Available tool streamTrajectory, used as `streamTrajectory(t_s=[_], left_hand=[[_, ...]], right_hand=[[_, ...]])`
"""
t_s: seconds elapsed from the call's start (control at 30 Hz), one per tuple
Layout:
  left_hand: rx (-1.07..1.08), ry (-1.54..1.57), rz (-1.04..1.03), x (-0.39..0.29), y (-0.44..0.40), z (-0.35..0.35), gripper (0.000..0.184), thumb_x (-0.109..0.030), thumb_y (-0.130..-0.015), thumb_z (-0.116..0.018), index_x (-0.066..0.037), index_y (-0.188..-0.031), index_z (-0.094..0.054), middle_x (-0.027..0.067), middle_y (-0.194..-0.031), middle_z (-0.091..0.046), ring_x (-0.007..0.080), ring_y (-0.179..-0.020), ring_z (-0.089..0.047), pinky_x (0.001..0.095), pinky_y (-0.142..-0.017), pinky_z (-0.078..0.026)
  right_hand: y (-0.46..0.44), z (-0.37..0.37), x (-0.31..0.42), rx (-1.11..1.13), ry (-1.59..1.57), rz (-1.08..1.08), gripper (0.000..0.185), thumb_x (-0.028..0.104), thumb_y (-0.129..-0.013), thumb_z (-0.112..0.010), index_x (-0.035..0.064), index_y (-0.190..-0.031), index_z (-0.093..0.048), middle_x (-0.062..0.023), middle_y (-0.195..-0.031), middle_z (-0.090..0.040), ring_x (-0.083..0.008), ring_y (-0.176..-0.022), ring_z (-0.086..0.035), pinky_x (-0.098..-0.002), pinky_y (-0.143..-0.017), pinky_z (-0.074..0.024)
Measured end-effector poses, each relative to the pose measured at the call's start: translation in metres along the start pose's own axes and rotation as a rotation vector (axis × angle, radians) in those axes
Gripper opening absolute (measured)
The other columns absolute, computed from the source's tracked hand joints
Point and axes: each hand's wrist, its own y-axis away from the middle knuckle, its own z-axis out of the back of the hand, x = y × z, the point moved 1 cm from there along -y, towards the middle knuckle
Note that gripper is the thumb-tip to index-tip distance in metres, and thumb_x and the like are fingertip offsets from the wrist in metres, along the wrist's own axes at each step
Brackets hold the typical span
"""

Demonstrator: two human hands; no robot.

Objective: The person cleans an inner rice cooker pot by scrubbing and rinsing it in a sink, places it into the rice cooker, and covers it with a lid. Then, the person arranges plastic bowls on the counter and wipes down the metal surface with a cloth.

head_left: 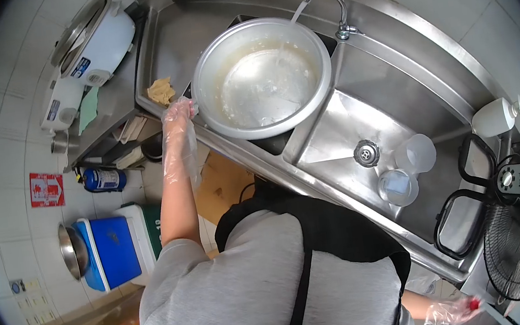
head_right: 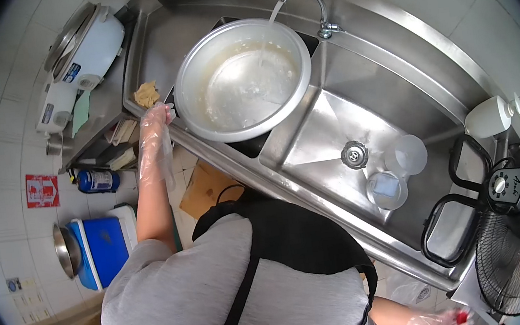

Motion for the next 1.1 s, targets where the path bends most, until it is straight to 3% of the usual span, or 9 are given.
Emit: streamTrajectory(t_s=[0.1, 0.17, 0.2, 0.23, 0.33, 0.47, 0.6, 0.8, 1.1], left_hand=[[0.032, -0.027, 0.007, 0.016, -0.031, 0.004, 0.020, -0.021, -0.086, -0.055, -0.003, -0.092, -0.062, -0.0005, -0.083, -0.059, 0.0071, -0.074, -0.052, 0.0211, -0.071, -0.043], [0.072, -0.042, 0.008, 0.024, -0.056, 0.004, 0.022, -0.022, -0.088, -0.054, -0.002, -0.093, -0.062, 0.0008, -0.086, -0.060, 0.0087, -0.078, -0.054, 0.0220, -0.075, -0.043], [0.130, -0.055, -0.010, 0.031, -0.071, 0.007, 0.021, -0.021, -0.088, -0.053, -0.003, -0.094, -0.062, 0.0013, -0.086, -0.060, 0.0092, -0.079, -0.054, 0.0225, -0.076, -0.043], [0.190, -0.068, -0.027, 0.043, -0.089, 0.012, 0.021, -0.021, -0.089, -0.052, -0.003, -0.094, -0.061, 0.0019, -0.087, -0.060, 0.0098, -0.079, -0.054, 0.0230, -0.076, -0.043], [0.316, -0.289, -0.201, 0.051, -0.124, 0.026, 0.018, -0.016, -0.089, -0.050, -0.003, -0.095, -0.060, 0.0045, -0.087, -0.061, 0.0129, -0.080, -0.055, 0.0260, -0.078, -0.043], [0.302, -0.413, -0.298, 0.040, -0.145, 0.058, 0.017, -0.014, -0.087, -0.051, -0.001, -0.090, -0.061, 0.0070, -0.084, -0.061, 0.0148, -0.078, -0.056, 0.0283, -0.075, -0.044], [0.195, -0.461, -0.306, 0.007, -0.152, 0.106, 0.017, -0.015, -0.085, -0.054, 0.000, -0.087, -0.061, 0.0097, -0.081, -0.061, 0.0177, -0.075, -0.056, 0.0296, -0.072, -0.044], [-0.043, -0.712, -0.381, 0.009, -0.174, 0.187, 0.016, -0.016, -0.085, -0.053, -0.001, -0.083, -0.060, 0.0137, -0.081, -0.060, 0.0254, -0.074, -0.058, 0.0332, -0.069, -0.044], [-0.158, -0.769, -0.476, 0.013, -0.162, 0.199, 0.019, -0.018, -0.085, -0.052, -0.001, -0.079, -0.060, 0.0148, -0.072, -0.059, 0.0300, -0.065, -0.055, 0.0357, -0.061, -0.043]], right_hand=[[0.121, -0.182, 0.044, 0.406, -0.199, -0.036, 0.027, 0.011, -0.089, -0.043, -0.0042, -0.107, -0.056, -0.0212, -0.107, -0.053, -0.0292, -0.099, -0.051, -0.0442, -0.092, -0.0402], [0.166, -0.258, 0.029, 0.538, -1.038, -1.316, 0.026, 0.007, -0.087, -0.047, -0.0084, -0.108, -0.051, -0.0211, -0.114, -0.051, -0.0276, -0.104, -0.051, -0.0398, -0.093, -0.0415], [0.187, -0.265, -0.027, 0.368, -0.465, -0.920, 0.025, 0.008, -0.087, -0.047, -0.0077, -0.105, -0.053, -0.0201, -0.111, -0.053, -0.0249, -0.104, -0.052, -0.0359, -0.089, -0.0444], [0.227, -0.316, -0.021, 0.542, -0.793, -1.279, 0.025, 0.008, -0.085, -0.050, -0.0089, -0.102, -0.054, -0.0187, -0.105, -0.057, -0.0226, -0.103, -0.052, -0.0335, -0.087, -0.0454], [0.318, -0.405, -0.076, 0.423, -0.695, -1.373, 0.025, 0.012, -0.079, -0.058, -0.0032, -0.100, -0.056, -0.0180, -0.106, -0.057, -0.0275, -0.101, -0.052, -0.0363, -0.085, -0.0435], [0.409, -0.498, -0.182, 0.347, -0.380, -1.433, 0.012, 0.007, -0.081, -0.057, -0.0013, -0.090, -0.057, -0.0108, -0.080, -0.057, -0.0217, -0.072, -0.056, -0.0331, -0.064, -0.0509], [0.466, -0.559, -0.192, 0.567, -0.136, -1.229, 0.007, 0.005, -0.081, -0.052, -0.0008, -0.078, -0.054, -0.0090, -0.073, -0.054, -0.0177, -0.061, -0.055, -0.0233, -0.056, -0.0514], [0.471, -0.589, -0.304, 0.801, 0.211, -1.072, 0.006, 0.005, -0.078, -0.053, -0.0003, -0.074, -0.052, -0.0092, -0.070, -0.052, -0.0190, -0.063, -0.054, -0.0276, -0.062, -0.0519], [0.472, -0.653, -0.336, 0.688, 0.011, -1.256, 0.006, 0.003, -0.076, -0.047, 0.0006, -0.072, -0.052, -0.0082, -0.066, -0.051, -0.0181, -0.061, -0.052, -0.0286, -0.057, -0.0473]])
